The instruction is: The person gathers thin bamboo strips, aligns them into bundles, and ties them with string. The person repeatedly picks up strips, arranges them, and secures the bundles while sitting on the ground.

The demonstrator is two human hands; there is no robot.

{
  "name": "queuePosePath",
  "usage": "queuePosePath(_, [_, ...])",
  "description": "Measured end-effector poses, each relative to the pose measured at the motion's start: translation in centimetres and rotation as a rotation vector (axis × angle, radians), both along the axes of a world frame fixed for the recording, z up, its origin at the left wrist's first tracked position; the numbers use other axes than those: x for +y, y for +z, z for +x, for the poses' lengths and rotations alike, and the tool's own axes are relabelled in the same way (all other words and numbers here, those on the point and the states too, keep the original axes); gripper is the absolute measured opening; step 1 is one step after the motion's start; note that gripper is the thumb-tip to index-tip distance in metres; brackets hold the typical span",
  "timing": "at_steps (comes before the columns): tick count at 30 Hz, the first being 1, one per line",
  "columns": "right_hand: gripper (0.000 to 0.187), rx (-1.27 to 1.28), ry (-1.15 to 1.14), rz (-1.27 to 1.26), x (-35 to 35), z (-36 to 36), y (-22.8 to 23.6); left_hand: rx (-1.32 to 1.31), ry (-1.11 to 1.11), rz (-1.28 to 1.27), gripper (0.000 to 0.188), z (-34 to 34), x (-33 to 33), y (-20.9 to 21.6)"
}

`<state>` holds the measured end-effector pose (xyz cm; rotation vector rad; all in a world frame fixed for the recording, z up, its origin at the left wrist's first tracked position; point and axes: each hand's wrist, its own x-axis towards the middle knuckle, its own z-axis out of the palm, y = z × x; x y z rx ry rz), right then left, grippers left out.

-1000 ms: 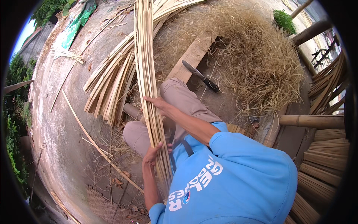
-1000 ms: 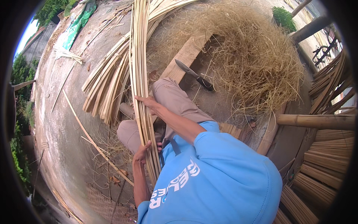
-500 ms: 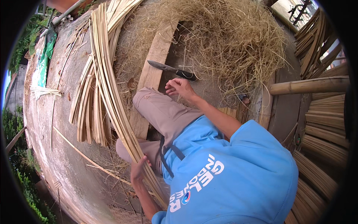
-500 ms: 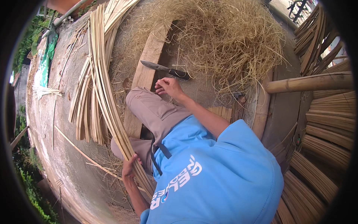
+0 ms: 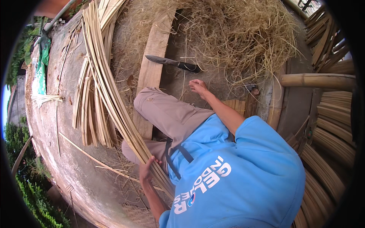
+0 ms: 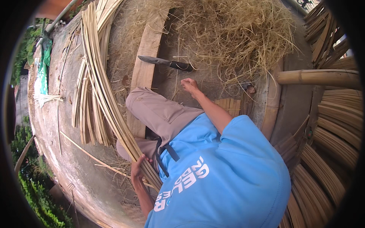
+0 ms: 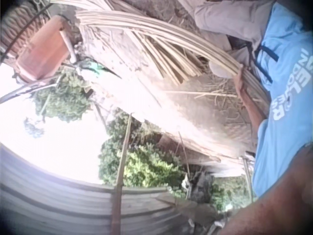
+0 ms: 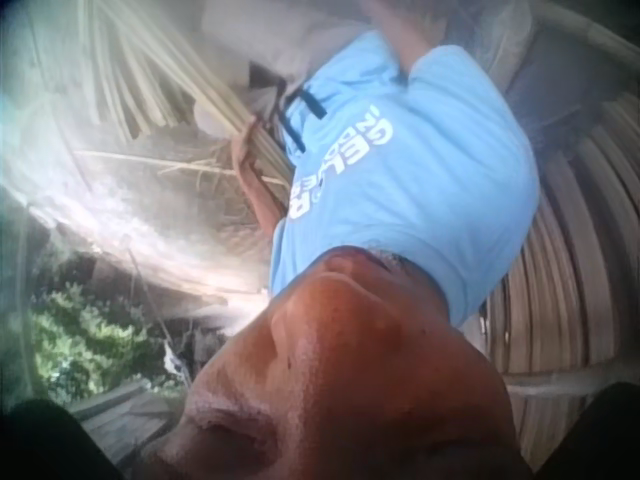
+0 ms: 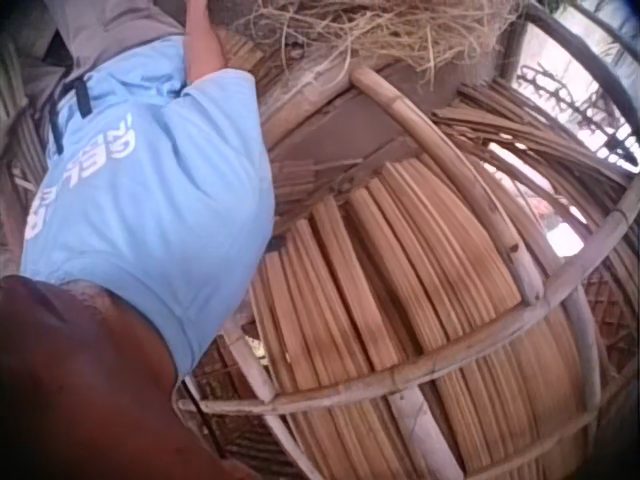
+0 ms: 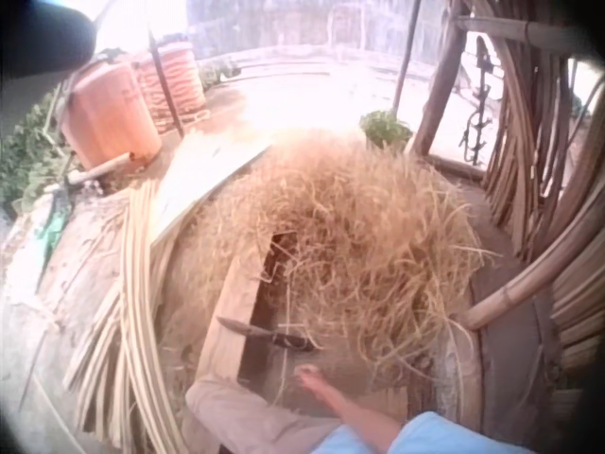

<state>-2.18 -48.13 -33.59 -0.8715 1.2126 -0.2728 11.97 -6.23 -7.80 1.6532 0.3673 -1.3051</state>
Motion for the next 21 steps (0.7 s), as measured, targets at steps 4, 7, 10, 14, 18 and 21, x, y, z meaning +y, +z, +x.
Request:
queuePosePath(4, [0.031, 0.089, -0.186, 0.177, -0.1, 7.6, -2.1, -0.004, 0.006, 0.012, 0.026, 0.4, -0.1, 0.0])
queuePosePath(7, [0.028, 0.05, -0.179, 0.122, -0.5, 8.2, -0.2, -0.029, -0.018, 0.035, 0.03, 0.4, -0.4, 0.3])
queuePosePath(10, [0.027, -0.084, -0.129, 0.142, -0.2, 5.6, 2.8, -0.024, 0.013, 0.029, 0.033, -0.1, 0.5, 0.2])
queuePosePath(14, [0.036, 0.006, 0.143, -0.087, -1.4, 1.2, 4.4, 0.037, 0.057, -0.036, 0.029, -0.1, 0.3, -0.2])
queuePosePath(18, [0.035, 0.29, 0.376, -0.742, -2.3, -3.1, 8.4, 0.012, 0.026, -0.023, 0.03, 0.4, 0.0, -0.3])
queuePosePath(21, [0.026, 0.29, 0.206, -1.097, -3.6, -7.3, 22.1, 0.003, 0.061, -0.021, 0.031, -0.6, 0.3, -0.2])
